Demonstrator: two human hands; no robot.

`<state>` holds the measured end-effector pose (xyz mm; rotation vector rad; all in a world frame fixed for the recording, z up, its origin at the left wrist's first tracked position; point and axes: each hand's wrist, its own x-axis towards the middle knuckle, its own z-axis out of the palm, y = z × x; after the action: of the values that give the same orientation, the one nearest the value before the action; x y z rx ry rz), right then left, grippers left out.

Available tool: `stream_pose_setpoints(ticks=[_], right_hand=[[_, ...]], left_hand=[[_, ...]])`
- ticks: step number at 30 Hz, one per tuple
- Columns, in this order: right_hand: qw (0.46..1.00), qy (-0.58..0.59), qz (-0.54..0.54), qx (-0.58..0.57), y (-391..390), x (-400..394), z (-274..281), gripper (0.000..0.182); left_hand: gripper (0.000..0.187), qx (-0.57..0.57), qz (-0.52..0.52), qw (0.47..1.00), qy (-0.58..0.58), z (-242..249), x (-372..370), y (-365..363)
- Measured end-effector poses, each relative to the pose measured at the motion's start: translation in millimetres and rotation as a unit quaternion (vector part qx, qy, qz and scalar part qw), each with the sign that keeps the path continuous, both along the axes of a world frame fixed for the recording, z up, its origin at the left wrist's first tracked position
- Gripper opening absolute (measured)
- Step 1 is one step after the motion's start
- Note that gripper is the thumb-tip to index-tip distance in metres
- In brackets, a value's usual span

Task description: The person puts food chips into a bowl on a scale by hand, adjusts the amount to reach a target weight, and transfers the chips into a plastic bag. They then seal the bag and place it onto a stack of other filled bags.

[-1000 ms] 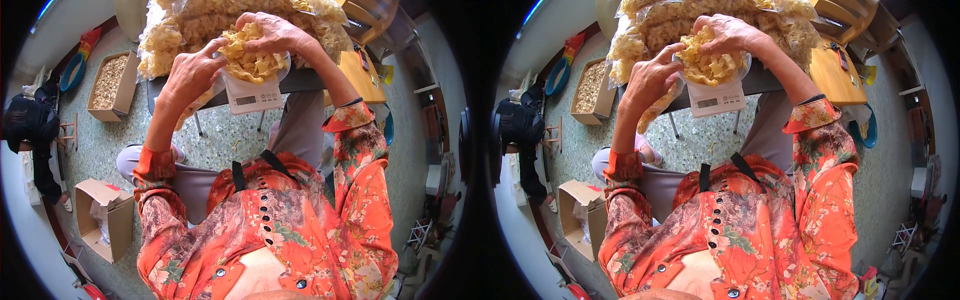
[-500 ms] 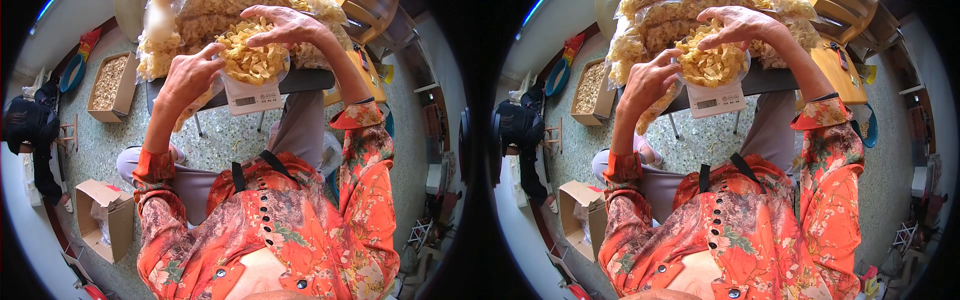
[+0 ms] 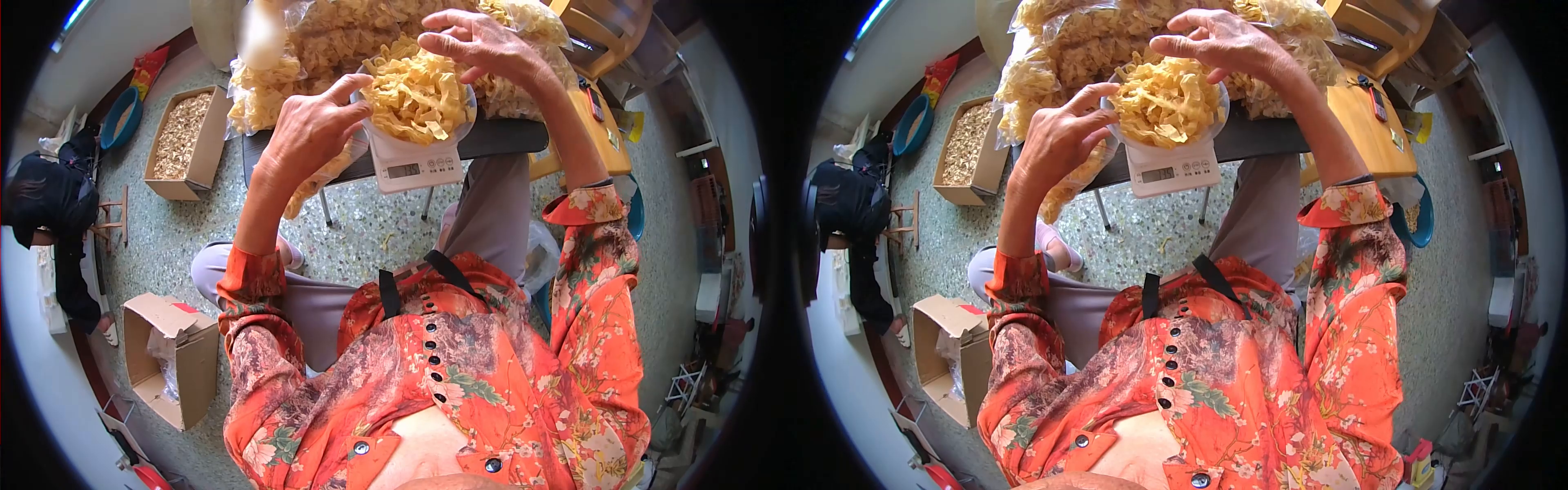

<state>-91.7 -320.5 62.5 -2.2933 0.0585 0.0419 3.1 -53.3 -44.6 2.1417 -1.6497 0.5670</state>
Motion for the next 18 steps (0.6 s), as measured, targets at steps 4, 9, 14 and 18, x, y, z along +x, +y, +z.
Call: stream_pose_setpoints(ticks=[4, 9, 14, 18], right_hand=[[0.992, -0.047, 0.04, -0.115, -19.0, 20.0, -47.5, 0.053], [0.977, -0.089, 0.035, -0.188, -16.3, 16.6, -51.7, 0.052], [0.948, -0.272, 0.012, -0.163, -35.6, 31.5, -61.4, 0.043], [0.964, -0.231, -0.091, -0.099, -31.1, 29.2, -55.8, 0.04]], left_hand=[[0.015, 0.007, -0.006, 1.0, -0.015, -2.1, 4.0, 0.0], [0.013, 0.006, -0.016, 1.0, -0.025, -3.7, 5.6, 0.9], [0.014, 0.019, -0.02, 0.999, -0.021, -5.0, 6.2, 3.0], [0.015, 0.013, -0.027, 0.999, -0.02, -1.9, 5.6, 3.7]])
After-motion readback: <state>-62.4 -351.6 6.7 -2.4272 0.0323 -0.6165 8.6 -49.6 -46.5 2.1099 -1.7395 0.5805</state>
